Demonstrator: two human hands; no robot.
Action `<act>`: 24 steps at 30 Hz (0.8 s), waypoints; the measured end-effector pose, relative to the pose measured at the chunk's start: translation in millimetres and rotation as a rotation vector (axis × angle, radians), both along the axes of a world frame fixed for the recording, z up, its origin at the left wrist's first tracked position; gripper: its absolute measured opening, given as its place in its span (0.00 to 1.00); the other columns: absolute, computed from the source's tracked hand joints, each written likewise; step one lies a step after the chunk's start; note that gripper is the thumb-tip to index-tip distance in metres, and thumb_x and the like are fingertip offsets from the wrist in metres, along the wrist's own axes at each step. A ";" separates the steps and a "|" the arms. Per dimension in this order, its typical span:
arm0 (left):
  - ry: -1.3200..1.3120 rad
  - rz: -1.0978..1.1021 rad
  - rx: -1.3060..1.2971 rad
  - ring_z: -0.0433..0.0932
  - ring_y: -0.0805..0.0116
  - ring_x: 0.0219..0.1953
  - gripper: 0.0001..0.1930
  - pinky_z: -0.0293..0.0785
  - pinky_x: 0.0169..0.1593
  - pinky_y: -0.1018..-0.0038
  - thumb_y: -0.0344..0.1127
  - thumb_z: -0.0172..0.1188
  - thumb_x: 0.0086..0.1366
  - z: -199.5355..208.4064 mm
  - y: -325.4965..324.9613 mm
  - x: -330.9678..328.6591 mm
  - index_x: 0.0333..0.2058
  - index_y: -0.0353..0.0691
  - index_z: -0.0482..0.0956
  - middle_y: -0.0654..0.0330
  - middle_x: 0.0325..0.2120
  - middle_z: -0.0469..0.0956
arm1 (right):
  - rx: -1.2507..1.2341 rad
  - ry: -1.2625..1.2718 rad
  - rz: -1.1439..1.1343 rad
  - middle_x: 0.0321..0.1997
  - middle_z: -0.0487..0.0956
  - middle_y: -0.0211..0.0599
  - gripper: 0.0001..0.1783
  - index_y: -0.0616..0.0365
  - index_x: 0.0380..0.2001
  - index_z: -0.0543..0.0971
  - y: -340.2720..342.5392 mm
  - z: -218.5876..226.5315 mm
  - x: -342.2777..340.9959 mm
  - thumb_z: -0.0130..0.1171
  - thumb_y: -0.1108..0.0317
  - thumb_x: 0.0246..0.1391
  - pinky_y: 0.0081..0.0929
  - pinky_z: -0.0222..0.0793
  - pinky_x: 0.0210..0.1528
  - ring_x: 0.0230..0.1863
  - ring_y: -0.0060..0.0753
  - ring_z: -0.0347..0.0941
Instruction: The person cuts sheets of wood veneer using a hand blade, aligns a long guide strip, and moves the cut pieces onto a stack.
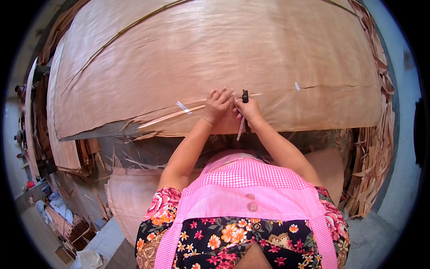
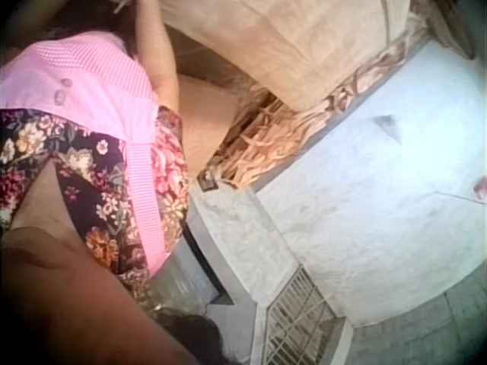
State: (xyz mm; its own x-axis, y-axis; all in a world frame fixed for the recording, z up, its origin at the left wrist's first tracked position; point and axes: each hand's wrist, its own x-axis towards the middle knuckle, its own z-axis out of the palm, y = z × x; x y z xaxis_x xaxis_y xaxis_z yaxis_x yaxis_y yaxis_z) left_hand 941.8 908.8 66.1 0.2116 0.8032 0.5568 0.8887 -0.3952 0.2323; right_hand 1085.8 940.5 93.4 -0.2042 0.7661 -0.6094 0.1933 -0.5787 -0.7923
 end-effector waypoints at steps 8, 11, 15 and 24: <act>0.345 -0.028 -0.092 0.56 0.57 0.57 0.22 0.42 0.57 0.51 0.44 0.47 0.53 3.4 -21.9 -1.5 0.47 0.43 0.67 0.58 0.52 0.62 | -0.322 0.136 -0.111 0.19 0.75 0.40 0.07 0.62 0.25 0.75 -16.4 11.2 16.4 0.50 0.70 0.48 0.22 0.67 0.19 0.17 0.24 0.70; 0.181 -0.061 -0.075 0.55 0.57 0.57 0.24 0.42 0.57 0.51 0.48 0.46 0.55 8.4 -21.1 -1.0 0.48 0.43 0.66 0.59 0.53 0.60 | 0.676 -0.715 0.752 0.20 0.76 0.42 0.07 0.62 0.24 0.75 7.0 24.3 28.2 0.49 0.71 0.48 0.24 0.67 0.20 0.18 0.24 0.70; -0.085 -0.104 -0.256 0.52 0.53 0.58 0.23 0.45 0.57 0.53 0.47 0.51 0.55 18.6 -35.5 -20.9 0.48 0.43 0.67 0.59 0.54 0.59 | 0.248 -0.599 0.702 0.19 0.74 0.37 0.06 0.64 0.24 0.73 45.4 55.4 53.6 0.52 0.71 0.46 0.22 0.64 0.16 0.15 0.23 0.68; 0.078 0.711 -0.375 0.48 0.58 0.60 0.30 0.40 0.59 0.59 0.49 0.48 0.55 10.3 -153.2 -139.0 0.54 0.39 0.57 0.55 0.56 0.53 | -0.005 -0.058 0.890 0.16 0.72 0.29 0.09 0.64 0.25 0.73 -32.9 33.9 -60.4 0.52 0.68 0.49 0.13 0.60 0.13 0.13 0.15 0.64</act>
